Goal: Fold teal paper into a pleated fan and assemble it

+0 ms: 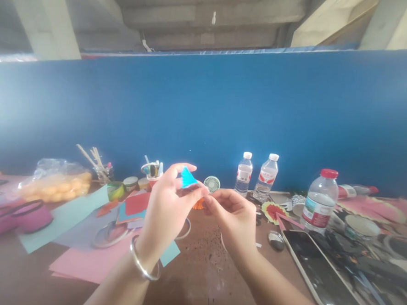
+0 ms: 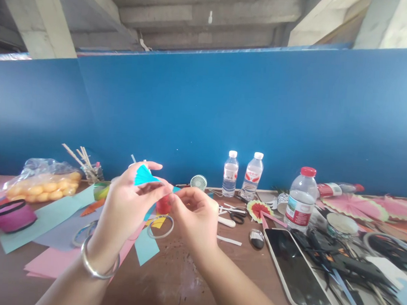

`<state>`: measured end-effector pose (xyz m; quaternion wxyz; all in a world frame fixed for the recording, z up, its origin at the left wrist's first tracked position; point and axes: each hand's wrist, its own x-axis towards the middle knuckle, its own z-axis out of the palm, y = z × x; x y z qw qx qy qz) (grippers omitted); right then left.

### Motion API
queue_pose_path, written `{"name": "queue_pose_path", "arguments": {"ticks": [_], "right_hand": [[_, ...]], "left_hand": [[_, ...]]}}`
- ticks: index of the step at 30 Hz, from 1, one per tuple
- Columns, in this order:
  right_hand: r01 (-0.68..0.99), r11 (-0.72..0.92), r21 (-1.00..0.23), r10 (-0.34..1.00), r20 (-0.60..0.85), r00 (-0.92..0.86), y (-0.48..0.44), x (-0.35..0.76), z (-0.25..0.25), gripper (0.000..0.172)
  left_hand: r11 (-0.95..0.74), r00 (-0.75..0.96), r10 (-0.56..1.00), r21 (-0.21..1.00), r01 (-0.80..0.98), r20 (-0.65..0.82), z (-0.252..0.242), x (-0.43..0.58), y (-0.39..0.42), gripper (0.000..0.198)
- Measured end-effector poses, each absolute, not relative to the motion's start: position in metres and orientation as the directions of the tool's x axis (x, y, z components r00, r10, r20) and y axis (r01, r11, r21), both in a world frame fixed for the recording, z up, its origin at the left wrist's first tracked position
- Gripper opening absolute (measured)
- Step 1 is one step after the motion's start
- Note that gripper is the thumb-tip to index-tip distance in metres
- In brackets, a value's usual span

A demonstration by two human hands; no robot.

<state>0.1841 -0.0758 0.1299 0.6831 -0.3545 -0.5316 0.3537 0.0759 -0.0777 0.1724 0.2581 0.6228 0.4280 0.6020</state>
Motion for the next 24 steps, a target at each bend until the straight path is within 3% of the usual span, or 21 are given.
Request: {"name": "queue_pose_path", "arguments": {"ticks": [6, 24], "right_hand": [[-0.144, 0.437, -0.888, 0.898, 0.419, 0.135, -0.0765, 0.1859, 0.1334, 0.010], [-0.006, 0.514, -0.858, 0.850, 0.508, 0.143, -0.0758, 0.1865, 0.1310, 0.010]], "left_hand": [[-0.522, -0.144, 0.808, 0.808, 0.272, 0.571, 0.1709, 0.0782, -0.0781, 0.028], [-0.541, -0.198, 0.783, 0.803, 0.250, 0.589, 0.1700, 0.0793, -0.0780, 0.035]]}}
